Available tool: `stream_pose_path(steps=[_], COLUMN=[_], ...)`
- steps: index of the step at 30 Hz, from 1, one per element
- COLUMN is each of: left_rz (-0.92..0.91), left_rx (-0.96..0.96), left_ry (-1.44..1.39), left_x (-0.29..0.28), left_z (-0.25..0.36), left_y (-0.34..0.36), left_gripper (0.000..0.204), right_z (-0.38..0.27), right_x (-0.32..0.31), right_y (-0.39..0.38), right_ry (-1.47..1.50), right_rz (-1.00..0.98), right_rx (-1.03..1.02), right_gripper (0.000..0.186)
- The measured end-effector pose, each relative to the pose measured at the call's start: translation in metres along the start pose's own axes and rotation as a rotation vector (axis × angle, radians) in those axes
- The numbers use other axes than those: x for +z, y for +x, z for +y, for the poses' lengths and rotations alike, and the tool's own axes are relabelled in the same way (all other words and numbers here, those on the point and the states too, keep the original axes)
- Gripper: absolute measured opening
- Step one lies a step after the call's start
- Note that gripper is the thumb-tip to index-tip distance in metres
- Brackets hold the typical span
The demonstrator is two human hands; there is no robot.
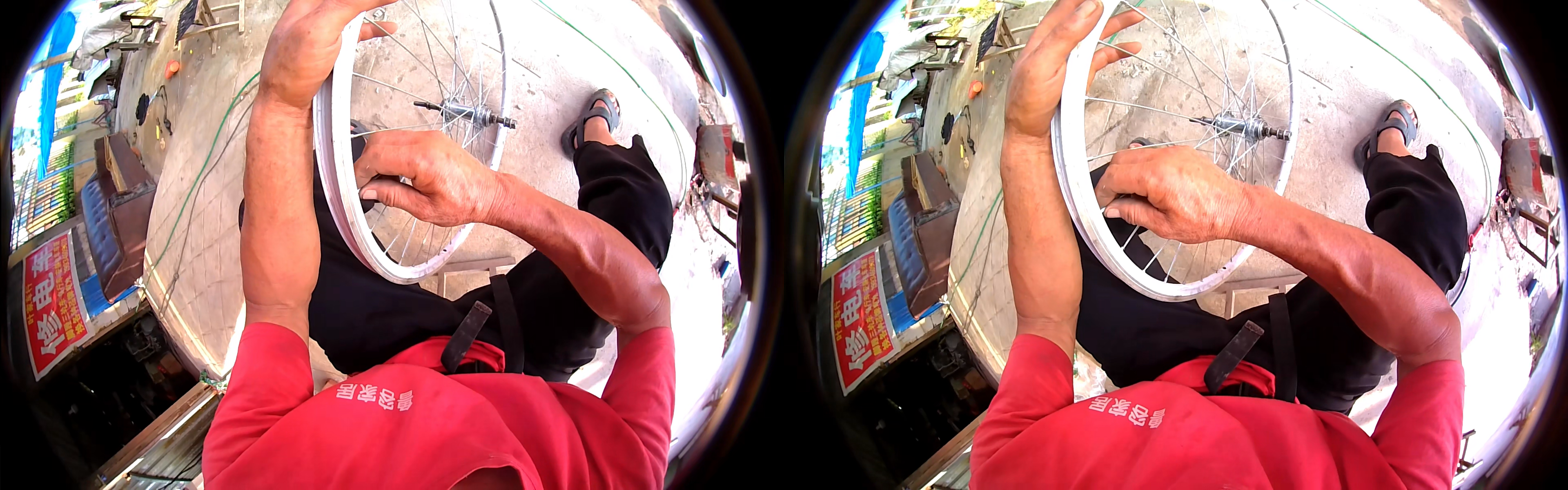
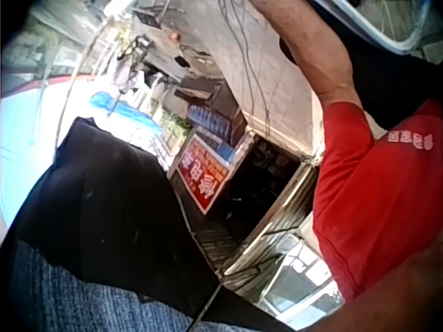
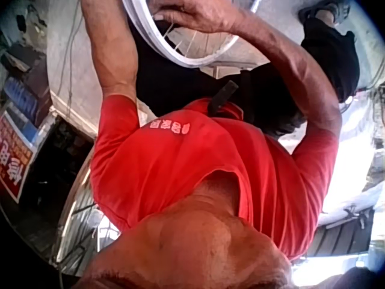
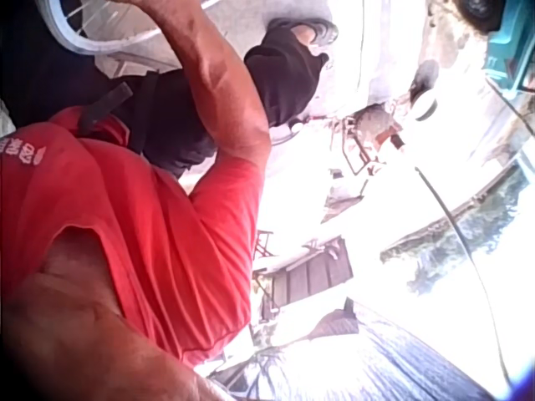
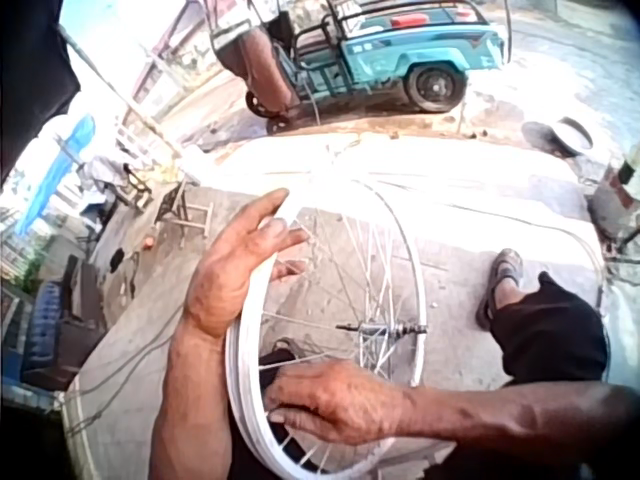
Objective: The person threads bicycle spokes through the holes in the rim and into the hub, then tightens the spoke nipples by hand.
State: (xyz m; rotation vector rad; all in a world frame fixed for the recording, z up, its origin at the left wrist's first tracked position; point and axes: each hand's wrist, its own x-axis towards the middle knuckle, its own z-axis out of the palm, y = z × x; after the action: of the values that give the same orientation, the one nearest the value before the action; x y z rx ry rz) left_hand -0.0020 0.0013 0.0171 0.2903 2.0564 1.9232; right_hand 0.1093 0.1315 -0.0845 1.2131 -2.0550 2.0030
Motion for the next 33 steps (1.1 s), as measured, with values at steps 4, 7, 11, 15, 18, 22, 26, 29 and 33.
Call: stream_pose_path(steps=[4, 7, 11, 15, 18, 22, 26, 29, 33], left_rz=[-0.007, -0.048, 0.002, -0.137, -0.198, -0.131, -0.122, -0.108, -0.083], left_rx=[-0.003, 0.035, 0.029, 0.106, 0.200, 0.285, 0.268, 0.246, 0.179], left_ry=[-0.017, -0.095, -0.048, -0.145, -0.172, 0.127, 0.289, 0.267, 0.191], left_x=[-0.001, -0.007, 0.003, 0.005, 0.015, 0.028, 0.035, 0.036, 0.025], left_z=[-0.001, -0.006, 0.007, 0.009, 0.006, 0.016, 0.012, 0.007, 0.002], left_y=[0.000, 0.004, -0.004, -0.021, -0.022, -0.033, -0.040, -0.040, -0.028], left_gripper=[0.062, 0.064, 0.069, 0.079, 0.092, 0.078, 0.079, 0.072, 0.067], right_z=[-0.001, -0.004, -0.008, -0.019, -0.017, -0.002, 0.008, 0.014, 0.015], right_x=[0.000, -0.004, -0.019, -0.051, -0.069, -0.088, -0.097, -0.105, -0.106], right_y=[0.001, 0.002, 0.007, 0.020, 0.027, 0.030, 0.034, 0.035, 0.026], right_ry=[-0.035, -0.046, -0.078, 0.079, 0.124, 0.080, 0.104, 0.075, -0.243], right_rz=[-0.036, -0.078, 0.050, 0.200, 0.318, 0.399, 0.544, 0.594, 0.619], right_rx=[0.010, 0.095, 0.049, 0.249, 0.284, 0.408, 0.446, 0.437, 0.447], right_gripper=[0.015, 0.018, 0.019, 0.021, 0.026, 0.032, 0.032, 0.034, 0.037])
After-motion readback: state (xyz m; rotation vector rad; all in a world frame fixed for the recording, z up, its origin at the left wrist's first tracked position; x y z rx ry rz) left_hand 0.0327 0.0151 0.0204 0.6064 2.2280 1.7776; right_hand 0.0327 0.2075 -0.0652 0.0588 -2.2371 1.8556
